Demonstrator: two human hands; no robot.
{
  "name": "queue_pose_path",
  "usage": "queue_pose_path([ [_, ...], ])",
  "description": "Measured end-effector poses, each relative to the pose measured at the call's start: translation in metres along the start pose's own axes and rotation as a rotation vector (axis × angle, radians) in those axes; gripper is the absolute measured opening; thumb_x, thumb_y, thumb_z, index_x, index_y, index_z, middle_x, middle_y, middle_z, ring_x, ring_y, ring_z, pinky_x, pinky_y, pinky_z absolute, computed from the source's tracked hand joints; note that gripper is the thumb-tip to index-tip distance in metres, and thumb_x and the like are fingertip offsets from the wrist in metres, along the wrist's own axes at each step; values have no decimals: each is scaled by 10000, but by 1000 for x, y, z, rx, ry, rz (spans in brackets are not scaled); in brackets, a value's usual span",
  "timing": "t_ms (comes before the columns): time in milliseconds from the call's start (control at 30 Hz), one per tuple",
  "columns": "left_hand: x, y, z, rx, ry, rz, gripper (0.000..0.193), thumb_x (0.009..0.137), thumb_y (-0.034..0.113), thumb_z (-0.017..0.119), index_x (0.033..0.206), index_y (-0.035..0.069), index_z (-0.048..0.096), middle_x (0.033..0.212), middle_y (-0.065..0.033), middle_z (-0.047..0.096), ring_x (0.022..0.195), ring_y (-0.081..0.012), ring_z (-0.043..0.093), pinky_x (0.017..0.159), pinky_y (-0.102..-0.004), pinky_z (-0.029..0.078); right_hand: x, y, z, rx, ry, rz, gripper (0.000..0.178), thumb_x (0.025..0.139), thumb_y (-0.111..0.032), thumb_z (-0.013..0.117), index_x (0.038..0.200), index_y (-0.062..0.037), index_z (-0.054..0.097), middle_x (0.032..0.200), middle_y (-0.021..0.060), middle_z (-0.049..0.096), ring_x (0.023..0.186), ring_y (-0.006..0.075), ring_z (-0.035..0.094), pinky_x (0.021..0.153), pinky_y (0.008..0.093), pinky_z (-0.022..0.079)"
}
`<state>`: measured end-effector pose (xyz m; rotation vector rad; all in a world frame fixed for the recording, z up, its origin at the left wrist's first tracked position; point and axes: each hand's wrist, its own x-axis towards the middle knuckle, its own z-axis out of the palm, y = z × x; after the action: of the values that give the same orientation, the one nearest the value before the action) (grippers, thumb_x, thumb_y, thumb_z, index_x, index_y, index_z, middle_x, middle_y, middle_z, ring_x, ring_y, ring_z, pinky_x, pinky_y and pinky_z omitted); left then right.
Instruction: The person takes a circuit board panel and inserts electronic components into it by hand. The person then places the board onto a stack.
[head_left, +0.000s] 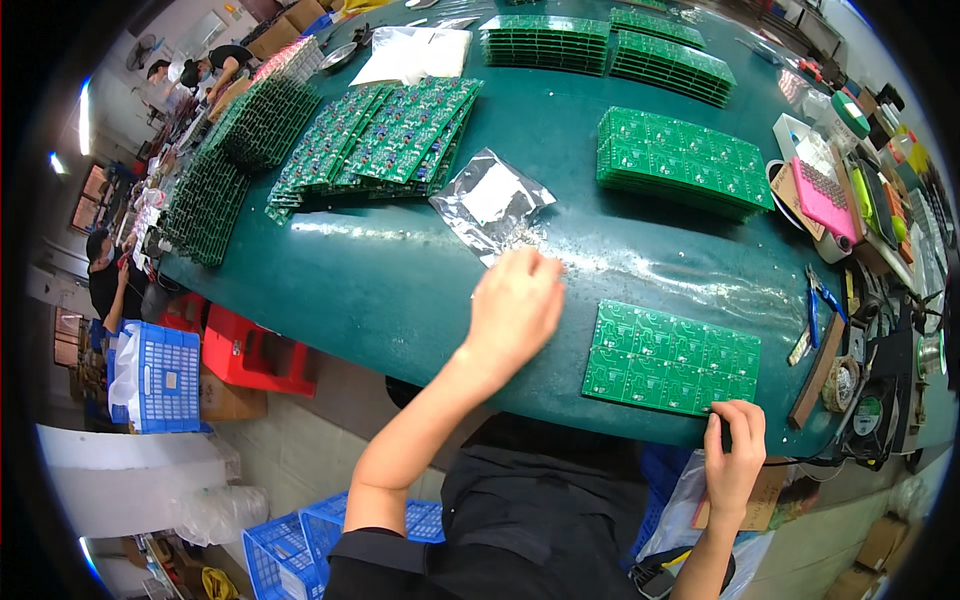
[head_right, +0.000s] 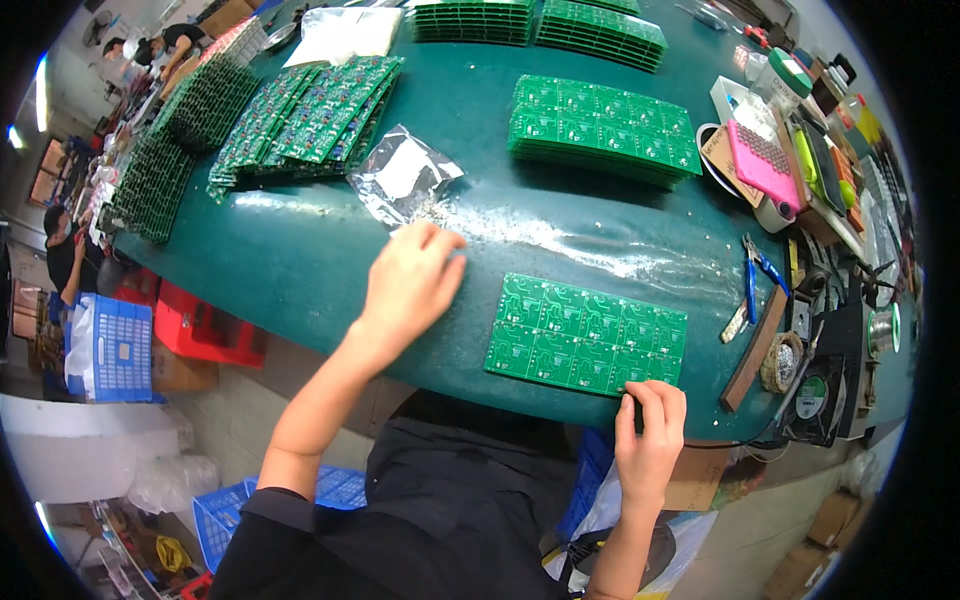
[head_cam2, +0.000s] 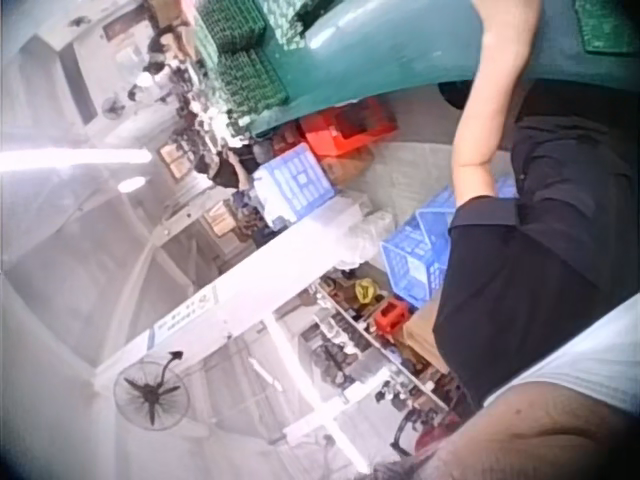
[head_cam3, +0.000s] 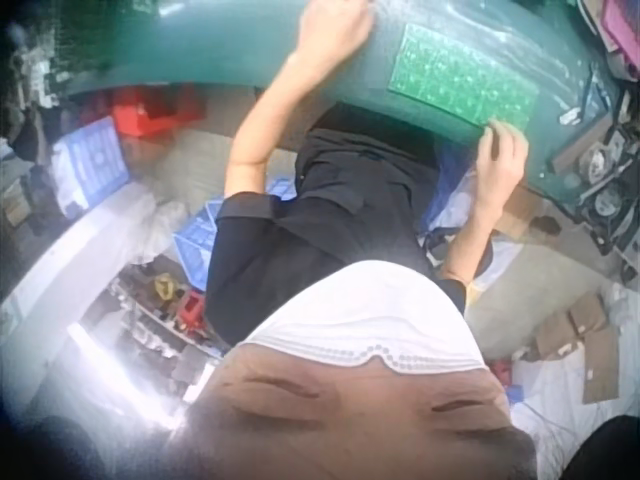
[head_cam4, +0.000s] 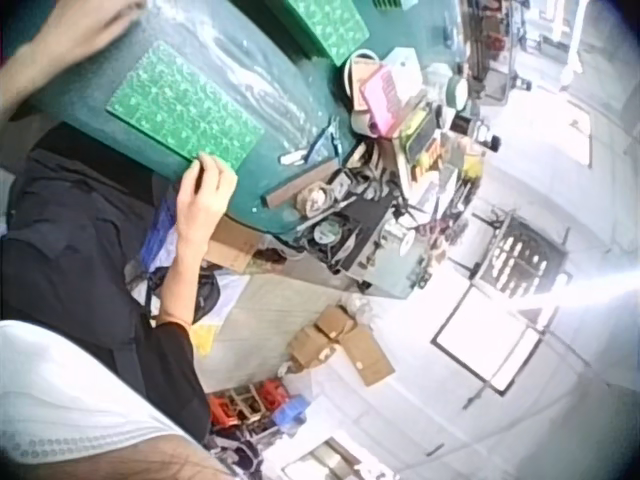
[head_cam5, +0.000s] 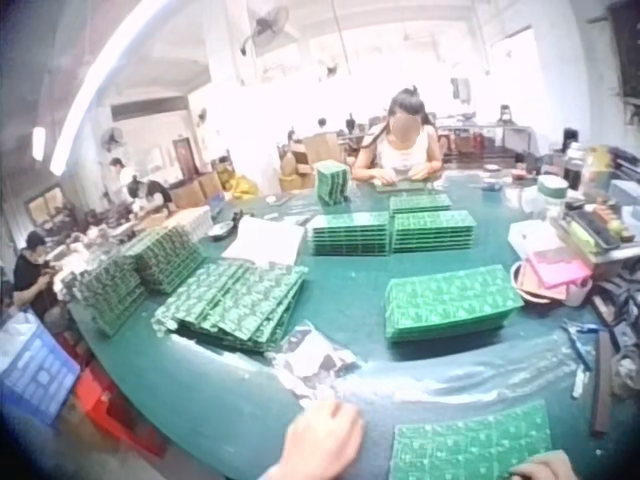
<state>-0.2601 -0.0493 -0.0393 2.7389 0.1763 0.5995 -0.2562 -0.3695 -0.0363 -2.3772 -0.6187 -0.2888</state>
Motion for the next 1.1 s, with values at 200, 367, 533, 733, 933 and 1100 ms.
queue_pose_path([
  [200,6,-27,15,60,5,-8,141,819,106,722,894,45,620,985,-132,560,952,-336,585,841,-433,491,8,-4,-9,3,114,-11,172,811,72,687,958,-15,671,943,131,621,881,296,604,785,390,495],
  [367,14,26,-7,-368,-109,-6,87,871,58,677,932,25,625,967,-117,602,881,-268,616,789,-363,505,10,-12,-18,200,145,87,148,820,52,695,954,-9,702,938,129,652,872,265,638,788,349,514],
  [533,-23,107,1,-1519,-845,-313,256,931,92,708,1133,43,559,925,10,610,838,-33,586,745,-203,498,-2,-24,-12,783,24,266,168,846,16,720,1010,32,686,975,115,664,903,198,638,828,310,503],
  [733,-33,134,24,-1774,-1037,-417,341,917,85,733,1130,25,473,885,-32,632,813,-80,629,720,-226,528,-18,-8,-27,907,-55,289,111,814,26,748,913,30,698,927,117,663,877,204,625,785,313,494],
  [933,-29,139,17,-1330,-960,-261,336,865,113,783,1108,49,560,949,-61,654,856,-146,646,753,-284,529,-13,11,-27,827,-21,212,78,802,42,721,851,27,662,912,106,659,859,201,616,768,320,487],
  [1100,-11,108,18,-346,-266,600,485,704,232,819,1132,88,644,1148,-60,617,1065,-297,594,890,-417,496,2,48,-21,94,139,117,125,748,15,729,840,-34,660,853,90,626,836,263,608,767,354,486],
])
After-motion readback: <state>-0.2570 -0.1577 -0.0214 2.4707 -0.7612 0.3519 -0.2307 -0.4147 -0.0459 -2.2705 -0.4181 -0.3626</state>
